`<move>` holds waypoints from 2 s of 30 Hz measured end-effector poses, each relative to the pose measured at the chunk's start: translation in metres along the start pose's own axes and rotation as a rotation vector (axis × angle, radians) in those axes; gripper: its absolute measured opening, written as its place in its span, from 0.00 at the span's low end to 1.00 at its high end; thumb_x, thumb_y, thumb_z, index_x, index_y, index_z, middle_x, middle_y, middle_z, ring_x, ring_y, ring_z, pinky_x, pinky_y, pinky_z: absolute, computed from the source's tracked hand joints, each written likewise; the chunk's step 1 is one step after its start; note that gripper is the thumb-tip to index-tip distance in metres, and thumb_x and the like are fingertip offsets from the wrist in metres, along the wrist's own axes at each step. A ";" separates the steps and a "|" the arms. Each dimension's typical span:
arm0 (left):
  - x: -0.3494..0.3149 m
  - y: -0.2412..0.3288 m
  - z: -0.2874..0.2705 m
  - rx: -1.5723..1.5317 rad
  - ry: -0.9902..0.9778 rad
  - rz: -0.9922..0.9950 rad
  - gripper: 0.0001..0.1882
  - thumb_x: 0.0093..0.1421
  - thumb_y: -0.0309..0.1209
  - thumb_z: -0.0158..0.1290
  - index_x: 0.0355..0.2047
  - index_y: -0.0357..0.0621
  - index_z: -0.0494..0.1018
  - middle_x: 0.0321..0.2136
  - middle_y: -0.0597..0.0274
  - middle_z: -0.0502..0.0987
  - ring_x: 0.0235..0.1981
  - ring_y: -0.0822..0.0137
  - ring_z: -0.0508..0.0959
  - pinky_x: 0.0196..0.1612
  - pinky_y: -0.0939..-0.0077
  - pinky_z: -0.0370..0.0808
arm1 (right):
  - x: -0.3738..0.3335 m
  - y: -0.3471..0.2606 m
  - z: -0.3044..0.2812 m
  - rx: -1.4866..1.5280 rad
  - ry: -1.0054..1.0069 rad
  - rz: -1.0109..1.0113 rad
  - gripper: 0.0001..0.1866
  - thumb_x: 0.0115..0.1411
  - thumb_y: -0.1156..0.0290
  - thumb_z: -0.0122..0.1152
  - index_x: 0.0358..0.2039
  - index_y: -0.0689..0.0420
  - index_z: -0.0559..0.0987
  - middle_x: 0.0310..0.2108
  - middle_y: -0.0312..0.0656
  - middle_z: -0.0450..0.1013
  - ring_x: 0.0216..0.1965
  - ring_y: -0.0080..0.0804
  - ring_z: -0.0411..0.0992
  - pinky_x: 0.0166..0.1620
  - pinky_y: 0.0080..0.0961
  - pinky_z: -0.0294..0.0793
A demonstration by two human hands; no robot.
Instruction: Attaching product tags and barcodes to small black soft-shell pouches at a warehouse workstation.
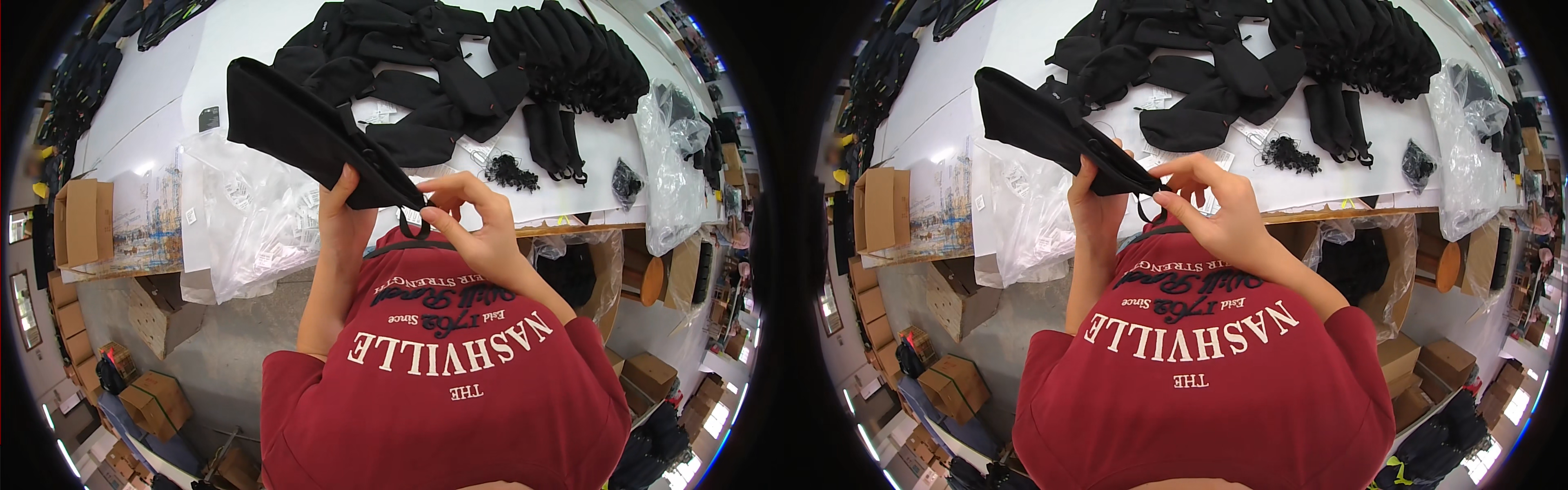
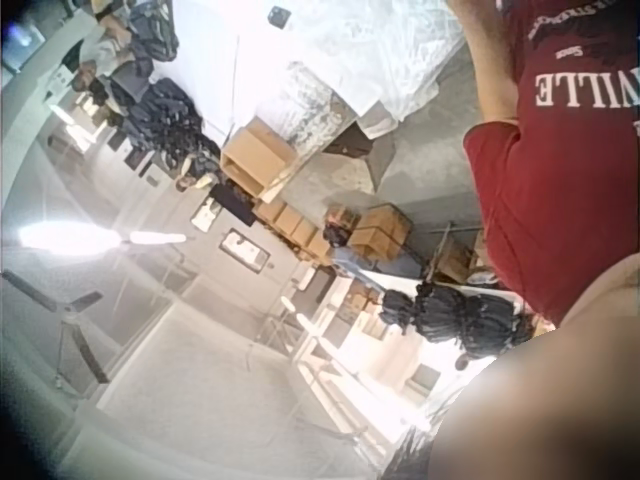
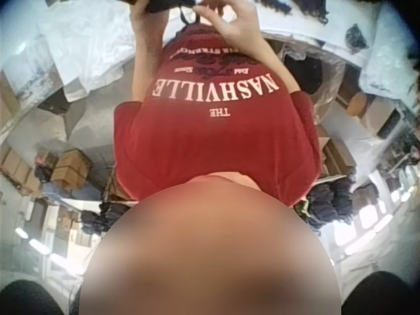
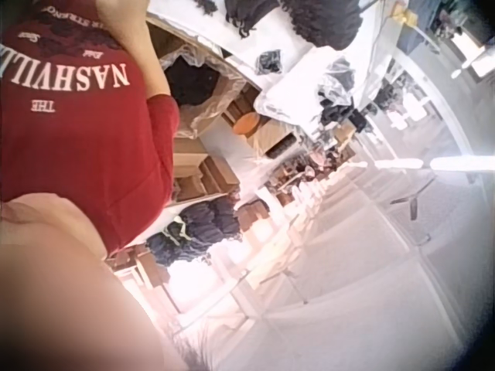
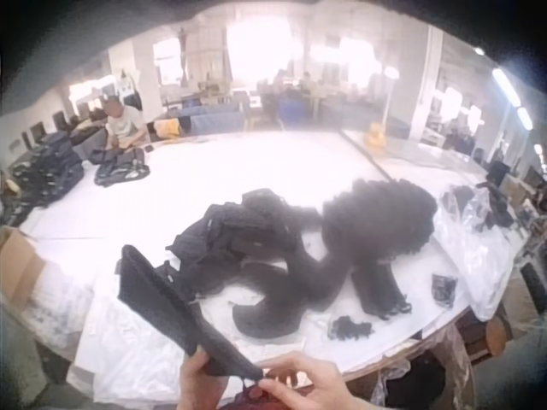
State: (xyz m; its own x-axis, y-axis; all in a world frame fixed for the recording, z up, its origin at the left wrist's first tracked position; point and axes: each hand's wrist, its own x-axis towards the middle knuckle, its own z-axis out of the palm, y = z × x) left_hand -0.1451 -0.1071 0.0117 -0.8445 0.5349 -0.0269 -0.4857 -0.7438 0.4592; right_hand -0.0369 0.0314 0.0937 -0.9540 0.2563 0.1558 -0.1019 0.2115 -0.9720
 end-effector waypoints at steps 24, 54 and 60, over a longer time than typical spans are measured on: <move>-0.008 0.003 0.028 0.212 0.148 -0.196 0.20 0.53 0.21 0.55 0.47 0.31 0.68 0.40 0.54 0.76 0.39 0.65 0.78 0.44 0.74 0.76 | 0.045 0.000 -0.024 -0.587 -0.061 -0.516 0.13 0.49 0.73 0.64 0.36 0.56 0.75 0.39 0.36 0.73 0.30 0.31 0.70 0.31 0.25 0.71; 0.000 -0.011 -0.010 -0.035 0.221 -0.384 0.12 0.57 0.25 0.52 0.42 0.34 0.71 0.36 0.57 0.78 0.36 0.65 0.79 0.40 0.73 0.77 | 0.026 0.005 -0.016 -0.643 -0.317 -0.505 0.08 0.43 0.76 0.64 0.25 0.57 0.75 0.25 0.35 0.68 0.29 0.32 0.67 0.30 0.26 0.69; -0.001 -0.012 0.001 -0.065 0.258 -0.351 0.12 0.58 0.27 0.50 0.40 0.32 0.72 0.35 0.54 0.78 0.35 0.64 0.79 0.39 0.72 0.78 | 0.027 0.008 -0.014 -0.642 -0.302 -0.498 0.05 0.46 0.75 0.61 0.24 0.57 0.73 0.26 0.35 0.67 0.30 0.31 0.68 0.30 0.26 0.69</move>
State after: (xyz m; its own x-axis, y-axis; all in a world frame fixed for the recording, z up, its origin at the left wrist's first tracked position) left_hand -0.1380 -0.0985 0.0073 -0.6502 0.6482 -0.3964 -0.7597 -0.5626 0.3261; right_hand -0.0592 0.0533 0.0929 -0.8840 -0.2503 0.3949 -0.4357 0.7474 -0.5015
